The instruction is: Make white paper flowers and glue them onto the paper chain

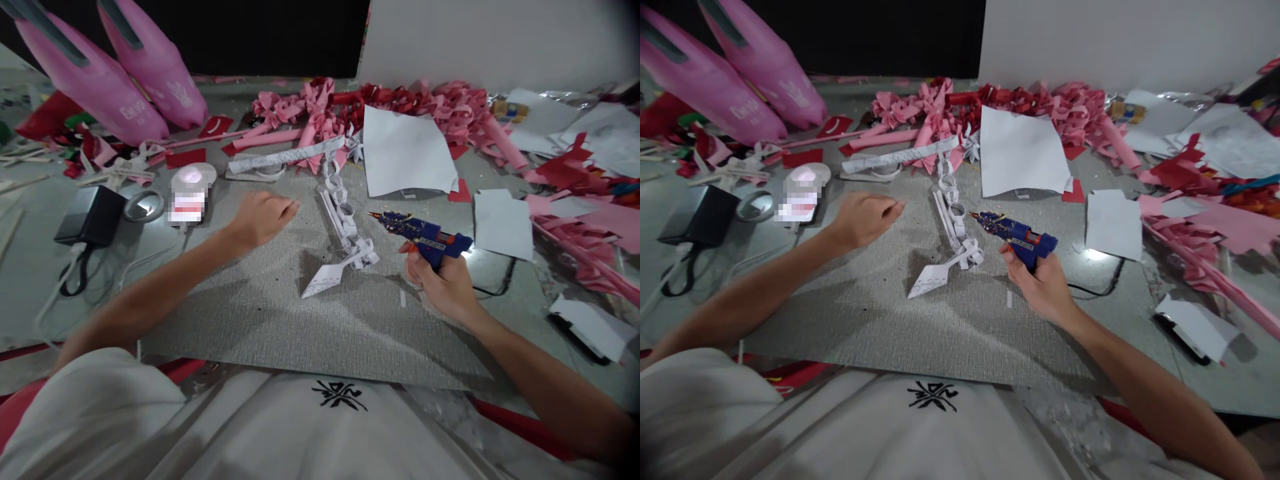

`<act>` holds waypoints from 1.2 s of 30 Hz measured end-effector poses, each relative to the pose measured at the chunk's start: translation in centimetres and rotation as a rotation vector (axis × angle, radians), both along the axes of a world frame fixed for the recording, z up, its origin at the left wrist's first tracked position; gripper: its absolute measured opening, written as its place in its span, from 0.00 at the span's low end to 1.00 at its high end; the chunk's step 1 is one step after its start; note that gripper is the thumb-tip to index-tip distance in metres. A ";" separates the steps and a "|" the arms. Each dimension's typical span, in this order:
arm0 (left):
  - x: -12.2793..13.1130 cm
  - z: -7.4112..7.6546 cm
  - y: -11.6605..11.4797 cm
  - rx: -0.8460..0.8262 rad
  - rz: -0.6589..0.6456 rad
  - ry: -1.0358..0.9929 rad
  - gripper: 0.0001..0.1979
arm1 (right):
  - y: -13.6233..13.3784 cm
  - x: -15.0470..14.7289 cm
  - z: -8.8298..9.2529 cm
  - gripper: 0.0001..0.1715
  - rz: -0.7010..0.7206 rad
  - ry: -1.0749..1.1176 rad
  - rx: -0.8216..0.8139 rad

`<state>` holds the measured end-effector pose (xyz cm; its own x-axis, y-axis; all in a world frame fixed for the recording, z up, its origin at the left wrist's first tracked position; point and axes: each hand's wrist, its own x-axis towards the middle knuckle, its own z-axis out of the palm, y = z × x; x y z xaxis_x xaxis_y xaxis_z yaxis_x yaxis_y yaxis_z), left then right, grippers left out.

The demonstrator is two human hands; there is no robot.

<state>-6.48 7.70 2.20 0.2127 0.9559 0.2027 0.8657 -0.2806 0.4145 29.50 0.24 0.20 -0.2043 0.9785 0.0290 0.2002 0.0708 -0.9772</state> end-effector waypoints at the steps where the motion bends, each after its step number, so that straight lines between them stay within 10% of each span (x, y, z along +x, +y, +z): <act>1: -0.1 -0.3 0.1 -0.018 0.019 0.014 0.25 | 0.0 0.0 0.0 0.16 0.001 0.004 -0.003; 6: -1.4 -1.1 0.7 -0.114 -0.092 0.228 0.10 | 0.0 -0.2 0.3 0.18 0.007 0.008 0.005; 10: -0.4 0.0 -0.9 -0.046 -0.135 0.280 0.32 | 0.0 -0.3 0.4 0.18 0.000 0.012 0.025; 14: 2.7 1.0 -4.1 -0.043 -0.101 0.207 0.20 | 0.0 -0.4 0.5 0.18 -0.008 0.022 0.030; 19: 5.1 -0.1 -7.1 -0.333 -0.279 -0.090 0.23 | -0.1 -0.6 0.6 0.19 -0.013 0.049 0.011; 25: 5.7 -1.9 -6.6 -0.755 -0.184 -0.864 0.09 | -0.5 0.0 1.2 0.19 0.107 0.142 0.014; 36: 6.5 -3.6 -7.8 -0.776 -0.115 -1.251 0.13 | -1.8 0.6 0.1 0.26 0.262 -0.172 0.012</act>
<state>0.04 -0.14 -1.40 0.3697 0.8988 -0.2357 -0.1707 0.3150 0.9336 30.10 -1.58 0.31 -0.4524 0.8916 -0.0171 0.3364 0.1528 -0.9293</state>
